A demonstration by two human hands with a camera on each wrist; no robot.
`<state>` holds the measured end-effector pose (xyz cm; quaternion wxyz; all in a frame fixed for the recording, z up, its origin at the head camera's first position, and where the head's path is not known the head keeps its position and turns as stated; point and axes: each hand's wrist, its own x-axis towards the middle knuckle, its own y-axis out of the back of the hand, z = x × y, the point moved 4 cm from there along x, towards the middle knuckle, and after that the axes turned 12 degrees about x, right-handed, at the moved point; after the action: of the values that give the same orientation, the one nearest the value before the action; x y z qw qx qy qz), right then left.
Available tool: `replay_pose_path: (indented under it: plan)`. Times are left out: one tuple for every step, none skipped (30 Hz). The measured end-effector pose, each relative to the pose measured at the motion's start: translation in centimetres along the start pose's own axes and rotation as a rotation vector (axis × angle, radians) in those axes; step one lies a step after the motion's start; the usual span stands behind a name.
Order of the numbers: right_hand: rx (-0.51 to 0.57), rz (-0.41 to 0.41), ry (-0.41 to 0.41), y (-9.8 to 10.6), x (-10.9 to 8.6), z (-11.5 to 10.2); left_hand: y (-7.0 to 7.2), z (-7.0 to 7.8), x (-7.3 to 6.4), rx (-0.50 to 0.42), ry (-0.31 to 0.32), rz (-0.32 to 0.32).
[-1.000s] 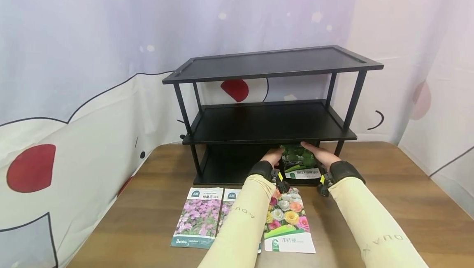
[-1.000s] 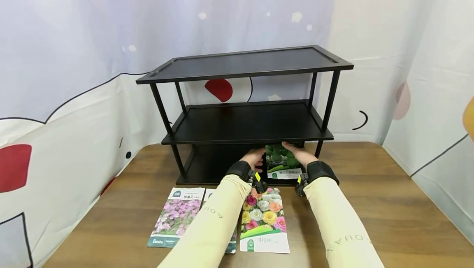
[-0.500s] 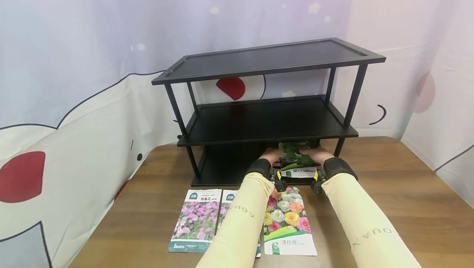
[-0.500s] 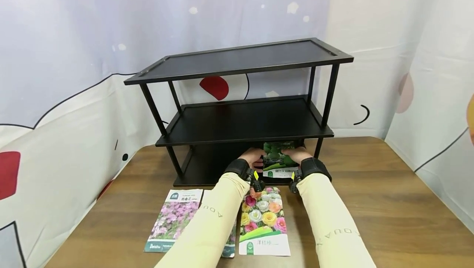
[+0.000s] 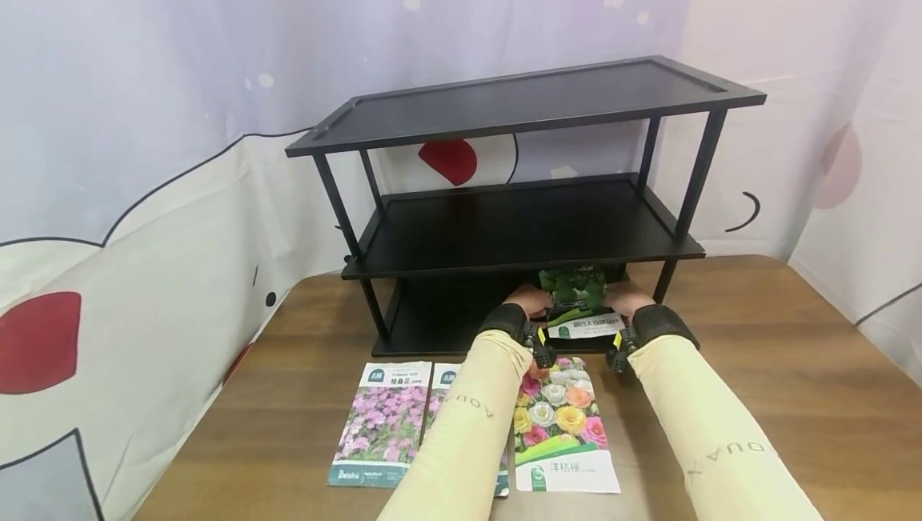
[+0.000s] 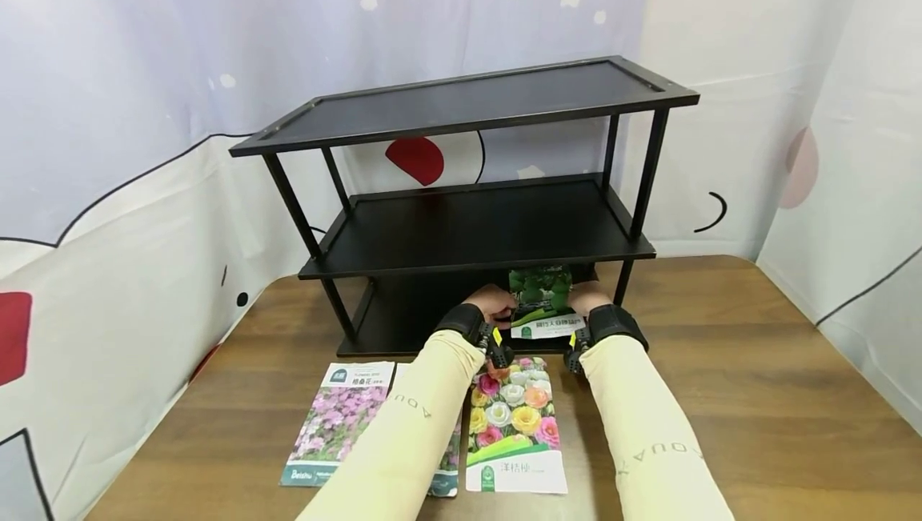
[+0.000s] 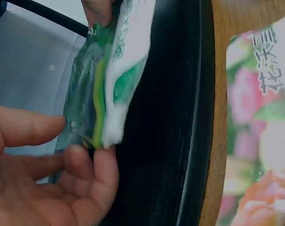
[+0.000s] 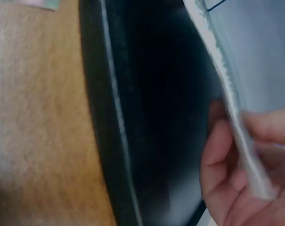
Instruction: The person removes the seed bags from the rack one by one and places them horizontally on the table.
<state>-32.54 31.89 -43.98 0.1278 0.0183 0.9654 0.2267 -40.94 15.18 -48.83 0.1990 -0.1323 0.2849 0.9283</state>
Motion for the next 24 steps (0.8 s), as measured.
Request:
replay_pose_path:
  plan:
    - [0.004,-0.007,0.002,-0.1,0.0,0.1,0.5,0.7,-1.7,-0.009,0.019,-0.004]
    - [0.013,-0.010,-0.004,-0.1,0.0,0.1,0.9,1.3,-3.1,-0.014,0.025,-0.007]
    - [0.032,-0.013,-0.014,-0.2,-0.1,0.2,1.2,1.6,-4.0,-0.020,0.021,-0.008]
    - [0.052,-0.017,-0.027,-0.3,-0.1,0.3,1.4,1.8,-4.6,-0.019,0.014,-0.016]
    - [0.080,-0.020,-0.039,-0.3,-0.2,0.4,1.5,1.9,-4.9,-0.017,0.014,-0.020]
    - [0.111,-0.024,-0.052,-0.4,-0.3,0.5,1.6,1.8,-4.9,-0.016,0.006,-0.026]
    - [0.155,-0.023,-0.065,-0.4,-0.5,0.6,1.6,1.8,-4.8,-0.016,0.004,-0.036]
    - [0.194,-0.023,-0.073,-0.4,-0.7,0.6,1.6,1.7,-4.6,-0.031,0.002,-0.041]
    - [0.236,-0.025,-0.081,-0.5,-1.0,0.6,1.4,1.0,-3.3,-0.060,-0.028,-0.052]
    - [0.262,-0.030,-0.079,-0.4,-1.3,0.5,1.5,1.0,-3.2,-0.079,-0.030,-0.060]
    - [0.290,-0.034,-0.075,-0.2,-1.6,0.3,1.7,1.0,-3.3,-0.107,-0.031,-0.057]
    - [0.314,-0.041,-0.070,-0.2,-2.0,0.2,1.9,1.1,-3.5,-0.136,-0.039,-0.054]
    - [0.332,-0.047,-0.064,-0.1,-2.3,0.1,2.2,1.2,-4.0,-0.161,-0.040,-0.043]
    - [0.349,-0.060,-0.054,0.0,-2.6,0.0,2.5,1.2,-4.5,-0.192,-0.037,-0.032]
    - [0.369,-0.062,-0.048,0.0,-2.9,-0.2,2.8,1.4,-5.3,-0.212,-0.036,-0.018]
    - [0.376,-0.071,-0.036,0.0,-3.2,-0.3,3.3,2.1,-7.3,-0.216,-0.009,0.004]
    - [0.383,-0.072,-0.023,0.1,-3.5,-0.5,3.6,2.4,-8.2,-0.229,-0.011,0.023]
    - [0.383,-0.070,-0.011,0.1,-3.8,-0.7,4.0,2.7,-9.2,-0.239,-0.017,0.029]
    - [0.369,-0.066,0.004,0.2,-4.1,-0.8,4.2,3.0,-10.3,-0.247,-0.018,0.030]
    - [0.357,-0.063,0.019,0.3,-4.5,-1.0,4.3,3.2,-11.2,-0.252,-0.024,0.030]
    - [0.356,-0.056,0.030,0.3,-4.9,-1.2,4.5,3.6,-12.1,-0.245,-0.037,0.020]
    - [0.353,-0.056,0.044,0.4,-5.3,-1.4,4.7,3.8,-12.9,-0.241,-0.041,0.010]
    - [0.359,-0.055,0.055,0.4,-5.7,-1.7,4.7,3.7,-13.0,-0.229,-0.049,0.011]
    - [0.372,-0.054,0.062,0.5,-6.1,-1.9,4.8,4.0,-13.6,-0.215,-0.055,-0.005]
